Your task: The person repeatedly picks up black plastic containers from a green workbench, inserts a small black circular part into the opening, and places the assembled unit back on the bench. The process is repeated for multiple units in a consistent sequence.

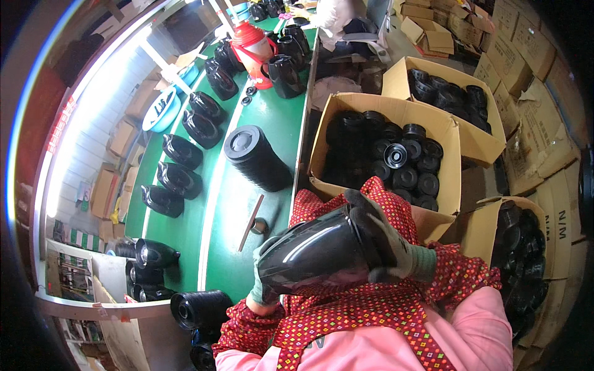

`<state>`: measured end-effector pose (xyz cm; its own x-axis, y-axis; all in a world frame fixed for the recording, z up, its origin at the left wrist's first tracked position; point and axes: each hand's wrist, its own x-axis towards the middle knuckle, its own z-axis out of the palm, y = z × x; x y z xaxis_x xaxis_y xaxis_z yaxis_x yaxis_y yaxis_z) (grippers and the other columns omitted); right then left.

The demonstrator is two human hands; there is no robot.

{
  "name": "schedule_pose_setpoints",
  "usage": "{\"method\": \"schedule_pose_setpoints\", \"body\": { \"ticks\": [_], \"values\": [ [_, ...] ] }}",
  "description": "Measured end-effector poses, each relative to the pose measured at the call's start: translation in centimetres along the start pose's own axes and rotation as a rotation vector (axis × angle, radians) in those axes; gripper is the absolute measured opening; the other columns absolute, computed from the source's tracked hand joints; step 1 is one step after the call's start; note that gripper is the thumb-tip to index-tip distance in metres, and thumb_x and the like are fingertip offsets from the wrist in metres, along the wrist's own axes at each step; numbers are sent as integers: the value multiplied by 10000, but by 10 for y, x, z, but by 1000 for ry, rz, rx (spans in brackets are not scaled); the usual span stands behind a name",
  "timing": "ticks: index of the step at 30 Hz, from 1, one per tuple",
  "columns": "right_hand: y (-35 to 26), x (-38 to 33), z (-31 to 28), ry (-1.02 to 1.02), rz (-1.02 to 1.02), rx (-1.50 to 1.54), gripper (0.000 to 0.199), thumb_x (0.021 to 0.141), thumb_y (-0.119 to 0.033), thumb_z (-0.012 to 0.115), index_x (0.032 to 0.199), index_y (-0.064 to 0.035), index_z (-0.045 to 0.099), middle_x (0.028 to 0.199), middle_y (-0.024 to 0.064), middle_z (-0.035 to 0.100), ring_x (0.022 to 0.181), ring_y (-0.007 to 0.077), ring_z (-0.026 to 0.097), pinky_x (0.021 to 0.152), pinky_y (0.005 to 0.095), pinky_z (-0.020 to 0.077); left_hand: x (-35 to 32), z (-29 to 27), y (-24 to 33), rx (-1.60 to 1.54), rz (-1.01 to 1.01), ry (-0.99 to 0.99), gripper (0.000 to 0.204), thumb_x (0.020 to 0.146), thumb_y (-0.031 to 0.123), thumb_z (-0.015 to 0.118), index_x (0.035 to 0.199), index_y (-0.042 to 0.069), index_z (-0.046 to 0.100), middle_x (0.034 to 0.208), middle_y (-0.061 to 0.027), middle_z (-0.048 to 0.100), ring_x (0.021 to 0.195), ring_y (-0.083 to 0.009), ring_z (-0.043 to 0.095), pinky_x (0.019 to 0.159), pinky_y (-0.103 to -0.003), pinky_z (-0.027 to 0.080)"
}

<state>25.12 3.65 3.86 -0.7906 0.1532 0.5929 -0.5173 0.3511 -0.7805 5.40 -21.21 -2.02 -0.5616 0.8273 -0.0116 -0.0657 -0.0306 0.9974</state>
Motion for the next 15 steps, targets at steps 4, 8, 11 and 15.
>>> {"method": "schedule_pose_setpoints", "body": {
  "ticks": [4, 8, 11, 15],
  "values": [
    [22, -8, 18, 272, 798, 891, 653, 1102, -491, 474, 1547, -13, 447, 1505, 119, 575, 1341, 213, 581, 1155, 372, 440, 7, 22, 67, 692, 521, 153, 328, 865, 14, 783, 1175, -68, 711, 1244, -246, 710, 1088, -317, 732, 923, -398, 616],
    [51, -19, 8, 90, 755, 1298, 729, 1071, -524, 502, 1582, -17, 385, 1582, 144, 464, 1391, 249, 510, 1185, 401, 401, 20, 29, 106, 970, 768, 19, 356, 843, 61, 812, 1179, -20, 727, 1242, -252, 697, 1080, -334, 736, 924, -381, 605],
    [27, -21, 7, 62, 427, 645, 884, 998, -558, 589, 1623, -3, 299, 1693, 187, 239, 1518, 336, 320, 1229, 462, 322, 12, 0, 57, 246, 142, 105, 461, 909, 100, 786, 1321, -26, 620, 1345, -192, 659, 1136, -298, 703, 1021, -415, 569],
    [-3, 4, -2, -44, -212, -184, 928, 976, -543, 627, 1638, 3, 273, 1735, 218, 130, 1588, 354, 203, 1278, 484, 191, 0, -22, -12, 56, -32, -55, 583, 928, 112, 782, 1436, -19, 526, 1404, -181, 629, 1164, -266, 689, 1056, -418, 558]
  ]
}}
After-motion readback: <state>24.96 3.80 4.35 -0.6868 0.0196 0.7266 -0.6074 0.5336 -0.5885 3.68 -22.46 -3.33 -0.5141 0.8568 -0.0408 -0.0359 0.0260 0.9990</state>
